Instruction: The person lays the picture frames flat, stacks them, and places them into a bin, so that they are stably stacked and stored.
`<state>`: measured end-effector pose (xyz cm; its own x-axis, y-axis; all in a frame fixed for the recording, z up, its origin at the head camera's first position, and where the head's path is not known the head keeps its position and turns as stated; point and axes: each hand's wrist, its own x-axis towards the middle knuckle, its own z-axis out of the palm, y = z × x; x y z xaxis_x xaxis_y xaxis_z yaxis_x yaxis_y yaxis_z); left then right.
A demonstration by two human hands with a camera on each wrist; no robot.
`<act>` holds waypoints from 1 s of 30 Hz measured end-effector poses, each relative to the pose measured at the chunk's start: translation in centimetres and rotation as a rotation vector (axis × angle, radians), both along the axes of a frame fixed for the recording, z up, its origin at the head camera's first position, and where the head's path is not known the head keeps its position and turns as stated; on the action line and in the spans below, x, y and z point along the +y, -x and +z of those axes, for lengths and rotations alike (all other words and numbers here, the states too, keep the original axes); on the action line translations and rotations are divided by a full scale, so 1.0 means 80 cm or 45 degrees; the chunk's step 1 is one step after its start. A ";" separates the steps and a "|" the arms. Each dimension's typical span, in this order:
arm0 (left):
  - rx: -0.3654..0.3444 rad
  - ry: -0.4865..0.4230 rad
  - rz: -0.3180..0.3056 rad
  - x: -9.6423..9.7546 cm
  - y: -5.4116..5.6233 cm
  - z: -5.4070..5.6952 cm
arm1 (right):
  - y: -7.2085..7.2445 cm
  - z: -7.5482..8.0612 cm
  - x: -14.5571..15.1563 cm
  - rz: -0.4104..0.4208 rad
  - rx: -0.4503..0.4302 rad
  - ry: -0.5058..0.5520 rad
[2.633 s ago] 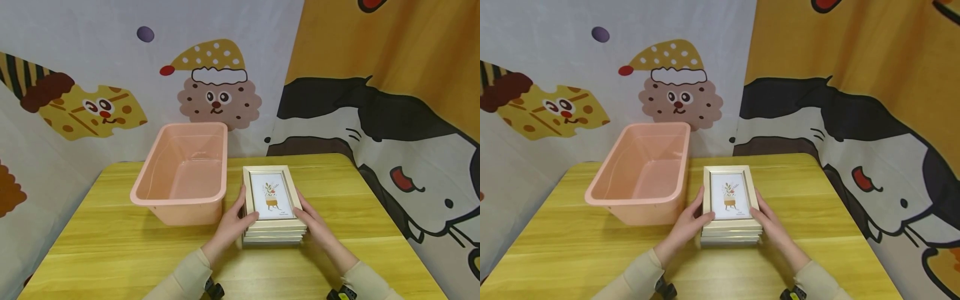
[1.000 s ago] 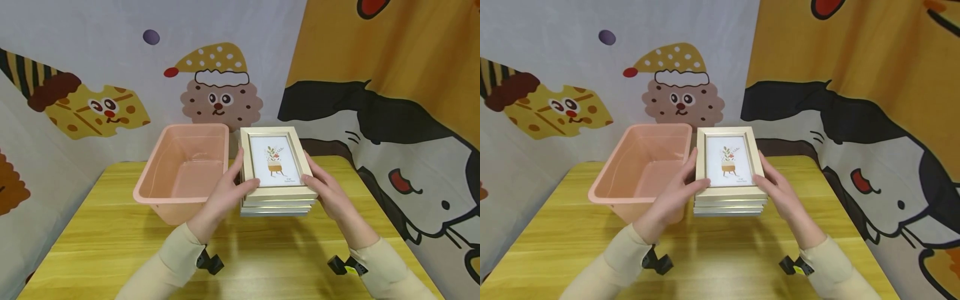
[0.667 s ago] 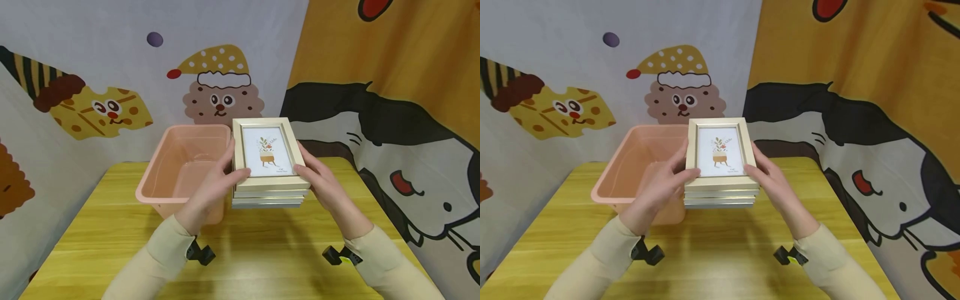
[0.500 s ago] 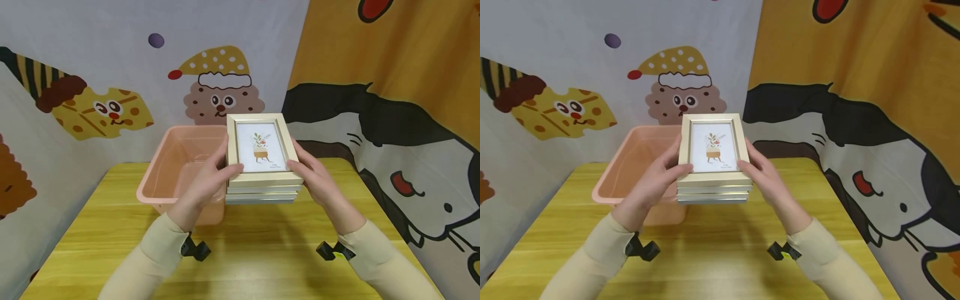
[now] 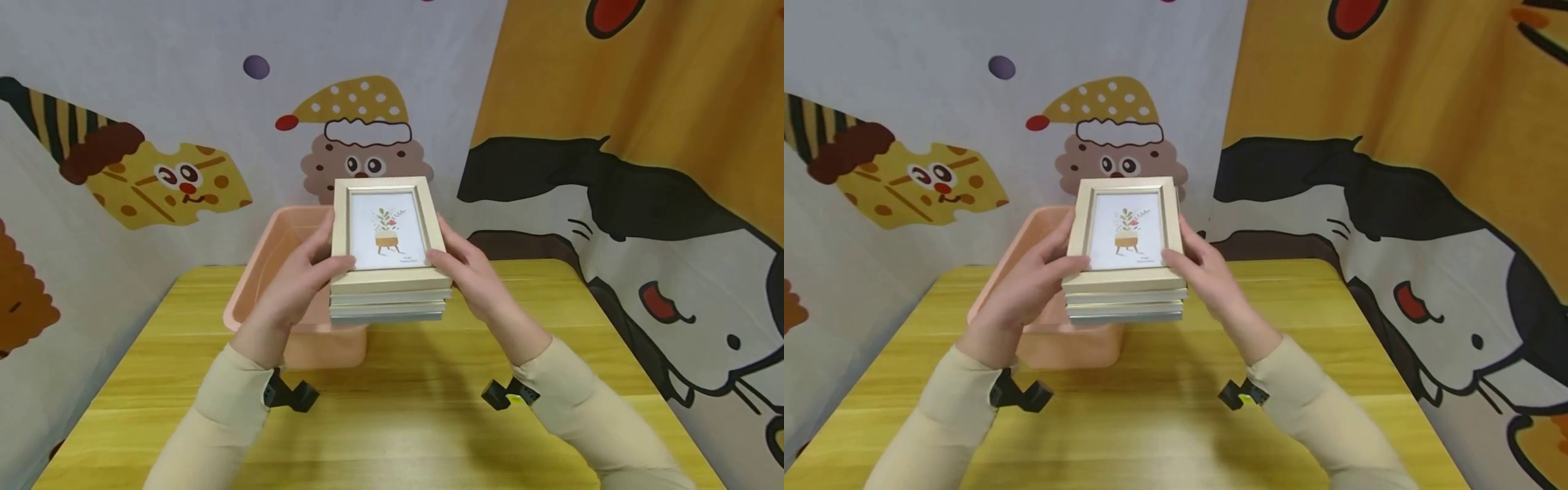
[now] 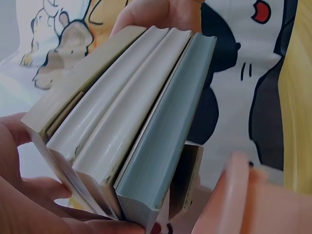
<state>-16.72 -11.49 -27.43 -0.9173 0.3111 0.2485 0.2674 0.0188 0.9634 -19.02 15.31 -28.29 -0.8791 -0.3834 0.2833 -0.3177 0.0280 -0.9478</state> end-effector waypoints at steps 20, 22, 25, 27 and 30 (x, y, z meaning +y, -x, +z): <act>-0.121 0.123 0.083 -0.081 0.002 0.012 | 0.024 0.000 -0.080 0.138 -0.029 0.068; -0.130 0.111 0.088 -0.090 0.002 0.011 | 0.025 -0.001 -0.088 0.139 -0.038 0.076; -0.140 0.051 0.069 -0.102 0.005 0.009 | 0.028 -0.003 -0.100 0.126 -0.065 0.088; -0.152 0.014 0.049 -0.110 0.007 0.007 | 0.030 -0.005 -0.108 0.112 -0.096 0.100; -0.177 -0.033 0.027 -0.119 0.011 0.004 | 0.034 -0.008 -0.118 0.079 -0.143 0.102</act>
<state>-17.58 -21.04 -27.13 -0.9498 0.2864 0.1259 0.1308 -0.0021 0.9914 -21.70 5.83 -28.90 -0.8824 -0.4179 0.2162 -0.2081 -0.0655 -0.9759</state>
